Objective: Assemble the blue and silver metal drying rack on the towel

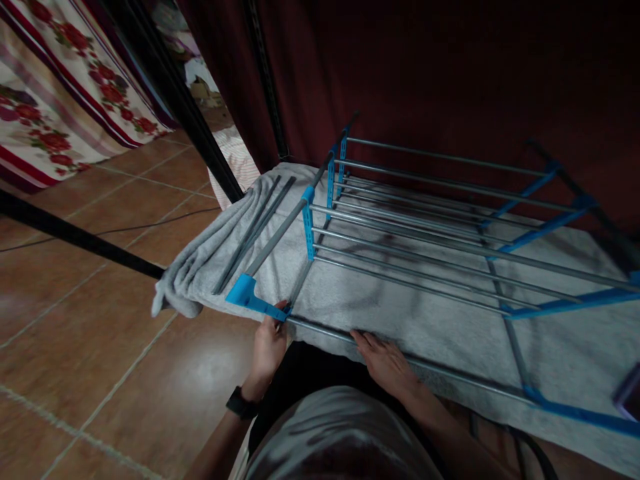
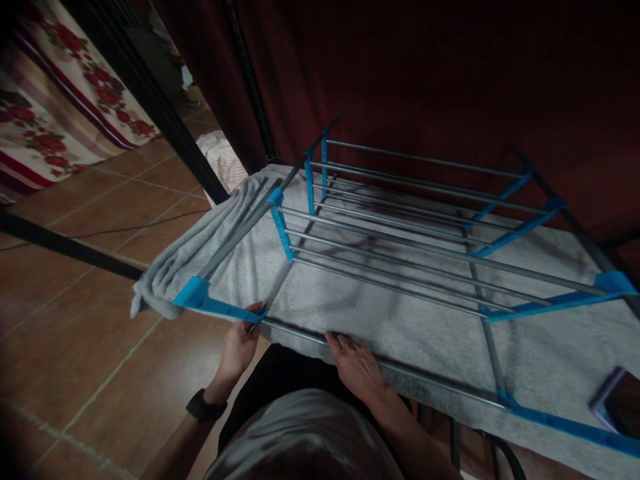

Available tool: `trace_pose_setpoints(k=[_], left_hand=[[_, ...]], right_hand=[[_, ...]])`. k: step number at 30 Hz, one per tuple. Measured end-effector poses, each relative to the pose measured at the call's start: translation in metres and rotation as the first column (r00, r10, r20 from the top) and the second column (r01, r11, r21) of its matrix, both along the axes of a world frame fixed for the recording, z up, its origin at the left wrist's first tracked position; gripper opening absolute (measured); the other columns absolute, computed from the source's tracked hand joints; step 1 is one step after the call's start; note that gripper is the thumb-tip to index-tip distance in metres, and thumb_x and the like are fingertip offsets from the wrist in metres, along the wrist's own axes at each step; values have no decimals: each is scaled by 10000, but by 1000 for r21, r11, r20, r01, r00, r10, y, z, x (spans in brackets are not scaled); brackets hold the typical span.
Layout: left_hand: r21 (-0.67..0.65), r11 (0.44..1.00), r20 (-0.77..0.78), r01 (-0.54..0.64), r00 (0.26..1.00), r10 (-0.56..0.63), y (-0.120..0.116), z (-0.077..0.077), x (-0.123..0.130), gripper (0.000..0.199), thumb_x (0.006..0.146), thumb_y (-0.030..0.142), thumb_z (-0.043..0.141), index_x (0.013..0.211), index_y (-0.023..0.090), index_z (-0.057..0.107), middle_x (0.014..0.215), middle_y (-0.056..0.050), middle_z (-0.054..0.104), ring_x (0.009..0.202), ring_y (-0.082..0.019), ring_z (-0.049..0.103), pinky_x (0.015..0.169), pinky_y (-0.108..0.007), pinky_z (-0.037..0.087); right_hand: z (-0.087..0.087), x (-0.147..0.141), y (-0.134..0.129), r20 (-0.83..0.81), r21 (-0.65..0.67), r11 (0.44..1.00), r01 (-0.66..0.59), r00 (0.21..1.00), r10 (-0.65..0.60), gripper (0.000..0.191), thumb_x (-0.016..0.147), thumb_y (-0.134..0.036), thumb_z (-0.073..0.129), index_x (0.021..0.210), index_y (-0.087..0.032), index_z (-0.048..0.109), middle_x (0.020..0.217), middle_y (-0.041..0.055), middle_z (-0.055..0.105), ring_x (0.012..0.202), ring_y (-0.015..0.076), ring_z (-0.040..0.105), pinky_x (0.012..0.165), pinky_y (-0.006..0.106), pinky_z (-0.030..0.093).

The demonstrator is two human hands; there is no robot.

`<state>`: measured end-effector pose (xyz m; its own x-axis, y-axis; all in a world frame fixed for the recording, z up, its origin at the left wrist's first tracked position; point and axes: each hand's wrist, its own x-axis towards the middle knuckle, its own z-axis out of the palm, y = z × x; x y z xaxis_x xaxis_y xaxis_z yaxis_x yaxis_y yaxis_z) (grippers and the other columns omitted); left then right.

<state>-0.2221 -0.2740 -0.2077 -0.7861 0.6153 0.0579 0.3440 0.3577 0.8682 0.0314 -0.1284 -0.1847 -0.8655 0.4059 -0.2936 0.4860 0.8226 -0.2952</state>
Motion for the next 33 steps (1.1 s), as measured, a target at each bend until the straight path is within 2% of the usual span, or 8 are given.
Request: trace_pose_setpoints(k=[5, 17, 22, 25, 27, 28, 30, 33], left_hand=[[6, 999, 2, 34, 999, -34, -2, -4, 0, 426, 849, 301, 515, 1226, 122, 604, 1225, -181, 713, 1126, -299, 694, 1022, -480, 537], [33, 999, 27, -22, 999, 21, 0, -7, 11, 473, 849, 310, 513, 1288, 143, 574, 1262, -176, 682, 1192, -311, 651, 1067, -511, 487], [56, 997, 190, -55, 981, 43, 2, 5, 12, 541, 802, 407, 617, 1276, 149, 599, 1284, -171, 670, 1217, -326, 626, 1087, -513, 459], [58, 997, 231, -50, 972, 35, 4, 11, 5, 564, 777, 484, 659, 1222, 139, 629, 1268, -179, 681, 1207, -336, 631, 1078, -508, 469], [52, 998, 207, -29, 978, 17, 6, 13, -3, 564, 761, 505, 679, 1188, 138, 644, 1278, -183, 678, 1238, -338, 612, 1108, -508, 445], [48, 999, 195, -12, 981, 2, 8, 14, -8, 566, 757, 511, 684, 1183, 139, 645, 1278, -182, 680, 1246, -337, 606, 1120, -508, 434], [40, 999, 184, 28, 982, -35, 12, 15, -15, 579, 750, 529, 689, 1181, 144, 644, 1264, -176, 687, 1239, -336, 609, 1132, -513, 423], [32, 996, 158, 79, 984, -83, 19, 16, -21, 592, 744, 574, 685, 1165, 159, 658, 1261, -154, 691, 1246, -347, 600, 1152, -527, 400]], right_hand=[[-2, 2, 0, 2, -3, 1000, -4, 1000, 4, 558, 1003, -128, 288, 1542, -205, 411, 1417, 122, 600, 1241, 268, 601, 1001, 417, 483], [0, 1, -3, -89, 10, 999, 31, 996, -30, 509, 1022, -180, 309, 1503, -217, 469, 1352, 121, 647, 1149, 249, 652, 946, 395, 516], [0, 10, -5, -316, 74, 994, 80, 947, -52, 479, 1014, -223, 398, 1485, -229, 484, 1308, 104, 658, 1153, 241, 631, 1056, 434, 466], [-8, 46, -11, -528, 25, 969, 247, 826, -197, 427, 1011, -239, 427, 1425, -249, 531, 1292, 87, 652, 1183, 225, 603, 1050, 417, 466], [-21, 86, -18, -635, -85, 893, 442, 667, -391, 343, 1005, -259, 440, 1304, -241, 607, 1210, 83, 676, 1144, 222, 614, 1012, 403, 481], [-29, 110, -22, -660, -157, 812, 561, 552, -509, 287, 996, -279, 456, 1208, -234, 644, 1147, 78, 687, 1102, 223, 626, 984, 396, 488], [-45, 159, -30, -658, -306, 596, 742, 287, -696, 232, 964, -347, 497, 1069, -216, 658, 1017, 64, 683, 981, 222, 639, 911, 382, 499], [-59, 225, -30, -651, -473, 201, 858, -187, -735, 311, 855, -437, 596, 1045, -192, 611, 973, 45, 631, 924, 216, 604, 895, 390, 488]])
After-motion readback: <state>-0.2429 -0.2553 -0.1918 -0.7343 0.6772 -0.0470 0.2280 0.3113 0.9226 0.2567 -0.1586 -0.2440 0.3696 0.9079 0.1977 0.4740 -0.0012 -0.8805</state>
